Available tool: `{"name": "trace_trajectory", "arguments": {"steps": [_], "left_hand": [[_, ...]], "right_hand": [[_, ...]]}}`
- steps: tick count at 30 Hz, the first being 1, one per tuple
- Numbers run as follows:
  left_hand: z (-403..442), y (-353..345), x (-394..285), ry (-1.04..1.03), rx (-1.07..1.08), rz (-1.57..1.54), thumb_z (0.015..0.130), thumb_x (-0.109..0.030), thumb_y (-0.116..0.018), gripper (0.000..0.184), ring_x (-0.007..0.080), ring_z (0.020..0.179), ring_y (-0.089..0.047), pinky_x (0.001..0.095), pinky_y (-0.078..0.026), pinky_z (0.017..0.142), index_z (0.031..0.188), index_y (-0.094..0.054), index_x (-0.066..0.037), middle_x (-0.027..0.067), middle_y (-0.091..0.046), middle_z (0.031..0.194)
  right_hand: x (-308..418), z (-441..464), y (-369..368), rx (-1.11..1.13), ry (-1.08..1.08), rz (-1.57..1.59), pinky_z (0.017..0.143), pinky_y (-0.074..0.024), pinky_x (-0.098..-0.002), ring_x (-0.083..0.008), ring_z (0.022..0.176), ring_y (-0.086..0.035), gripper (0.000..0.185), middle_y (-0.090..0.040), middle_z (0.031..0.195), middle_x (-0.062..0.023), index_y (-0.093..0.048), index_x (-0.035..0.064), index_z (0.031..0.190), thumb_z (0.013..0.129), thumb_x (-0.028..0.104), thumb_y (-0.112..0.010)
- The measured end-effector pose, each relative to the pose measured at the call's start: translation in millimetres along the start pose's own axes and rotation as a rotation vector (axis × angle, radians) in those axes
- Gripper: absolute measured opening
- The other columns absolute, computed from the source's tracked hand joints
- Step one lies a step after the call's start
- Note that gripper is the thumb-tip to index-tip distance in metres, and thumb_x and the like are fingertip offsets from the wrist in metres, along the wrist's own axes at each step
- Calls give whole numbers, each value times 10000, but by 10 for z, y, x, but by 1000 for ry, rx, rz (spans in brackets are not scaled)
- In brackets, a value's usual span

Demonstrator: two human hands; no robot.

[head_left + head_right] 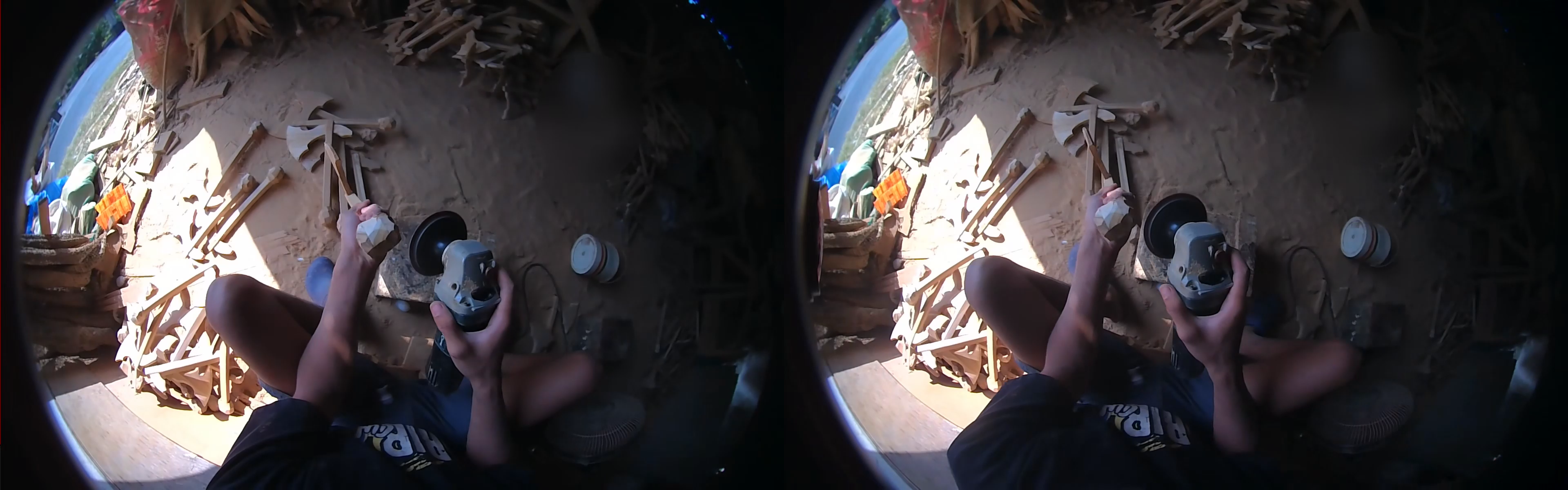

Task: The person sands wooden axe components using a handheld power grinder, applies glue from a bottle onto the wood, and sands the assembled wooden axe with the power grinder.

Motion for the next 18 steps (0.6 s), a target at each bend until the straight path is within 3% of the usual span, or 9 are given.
{"name": "trace_trajectory", "arguments": {"steps": [3, 9, 12, 18], "left_hand": [[114, 89, 15, 69, -46, -151, 1022, -175, -473, 381, 128, 413, -437, 298, -417, 431, 650, -400, -198, -43, -396, 514], [133, 142, 3, -47, -78, -20, 1020, -180, -482, 377, 125, 427, -440, 304, -415, 433, 654, -391, -194, -56, -404, 524], [-57, -32, 145, -62, -150, -109, 1014, -179, -489, 366, 117, 430, -419, 299, -395, 426, 663, -384, -196, -62, -395, 527], [75, 87, 40, -153, -185, -42, 998, -166, -510, 368, 103, 438, -376, 285, -371, 434, 667, -354, -206, -78, -351, 534]], "right_hand": [[9, 6, -43, 10, 12, -12, 1025, -485, -406, -274, 1206, -582, 900, -540, 1332, -204, -362, -37, 1475, 790, 234, -881], [70, 35, -126, 24, 90, -99, 990, -513, -409, -290, 1163, -622, 898, -579, 1296, -212, -369, -30, 1474, 785, 226, -885], [69, 37, -137, 34, 111, -86, 968, -527, -407, -293, 1135, -639, 894, -594, 1271, -213, -371, -24, 1474, 785, 220, -885], [98, 29, -173, 13, 66, -88, 963, -534, -413, -296, 1135, -648, 887, -597, 1275, -214, -375, -22, 1472, 782, 199, -887]]}}
Point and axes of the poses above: each hand's wrist, its own z-axis towards the middle knuckle, its own y-axis out of the back of the hand, x = y × z, the point moved 6 cm from there along z, towards the middle knuckle
